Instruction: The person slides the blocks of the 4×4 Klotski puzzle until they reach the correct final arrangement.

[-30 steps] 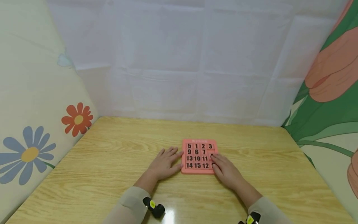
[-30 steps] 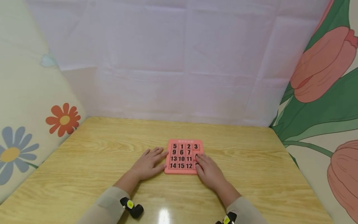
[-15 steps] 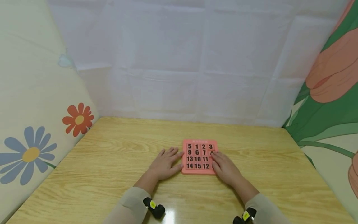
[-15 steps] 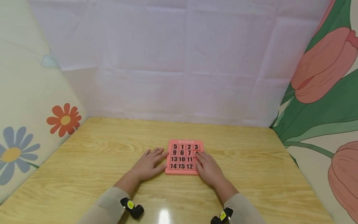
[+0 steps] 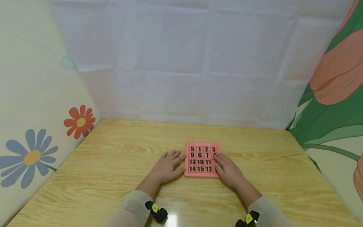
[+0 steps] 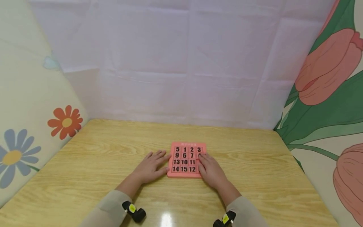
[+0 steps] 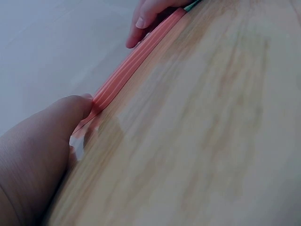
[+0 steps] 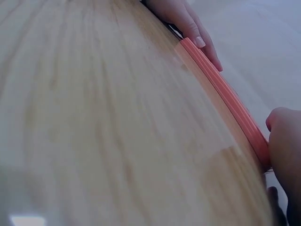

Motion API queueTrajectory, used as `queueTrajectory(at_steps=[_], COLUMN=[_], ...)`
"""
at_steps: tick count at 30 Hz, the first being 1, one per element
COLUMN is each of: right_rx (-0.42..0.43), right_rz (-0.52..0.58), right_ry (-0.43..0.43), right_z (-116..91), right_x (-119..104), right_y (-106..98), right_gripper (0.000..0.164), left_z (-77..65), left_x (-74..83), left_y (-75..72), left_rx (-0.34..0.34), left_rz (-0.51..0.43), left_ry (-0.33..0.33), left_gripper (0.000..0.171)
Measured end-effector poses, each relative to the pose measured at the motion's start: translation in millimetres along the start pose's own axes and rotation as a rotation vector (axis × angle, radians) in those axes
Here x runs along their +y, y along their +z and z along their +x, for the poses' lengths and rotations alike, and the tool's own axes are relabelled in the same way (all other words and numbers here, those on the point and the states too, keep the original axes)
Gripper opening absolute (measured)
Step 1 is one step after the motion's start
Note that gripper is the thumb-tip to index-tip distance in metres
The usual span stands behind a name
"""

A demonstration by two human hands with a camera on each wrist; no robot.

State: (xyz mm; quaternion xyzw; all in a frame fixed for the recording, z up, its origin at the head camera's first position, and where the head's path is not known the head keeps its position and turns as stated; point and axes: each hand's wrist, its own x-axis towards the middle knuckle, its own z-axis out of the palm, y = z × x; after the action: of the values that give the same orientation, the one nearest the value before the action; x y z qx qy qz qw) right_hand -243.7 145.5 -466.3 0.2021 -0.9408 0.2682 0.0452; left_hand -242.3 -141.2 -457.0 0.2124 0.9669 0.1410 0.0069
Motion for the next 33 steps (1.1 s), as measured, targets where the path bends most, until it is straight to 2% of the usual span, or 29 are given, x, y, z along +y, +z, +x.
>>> queueTrajectory(at_steps=[7,24,33], right_rx=[-0.018,-0.062,-0.070], right_rz=[0.019,0.001,-0.020], right_ry=[0.003,-0.024,-0.023], right_z=[-7.5,-41.6,-45.1], right_x=[0.8,-1.8,-1.8], right_y=[-0.6,-5.5,-4.9], right_gripper=[0.046,0.044,0.043], left_z=[0.0,-0.8,0.1], left_x=[0.4,-0.5,-0.9], left_y=[1.1,1.8,0.7], left_rx=[0.000,0.011,0.013], left_rz=[-0.005,-0.016,-0.014], left_ry=[-0.001,0.011,0.016], left_gripper=[0.062,0.062,0.062])
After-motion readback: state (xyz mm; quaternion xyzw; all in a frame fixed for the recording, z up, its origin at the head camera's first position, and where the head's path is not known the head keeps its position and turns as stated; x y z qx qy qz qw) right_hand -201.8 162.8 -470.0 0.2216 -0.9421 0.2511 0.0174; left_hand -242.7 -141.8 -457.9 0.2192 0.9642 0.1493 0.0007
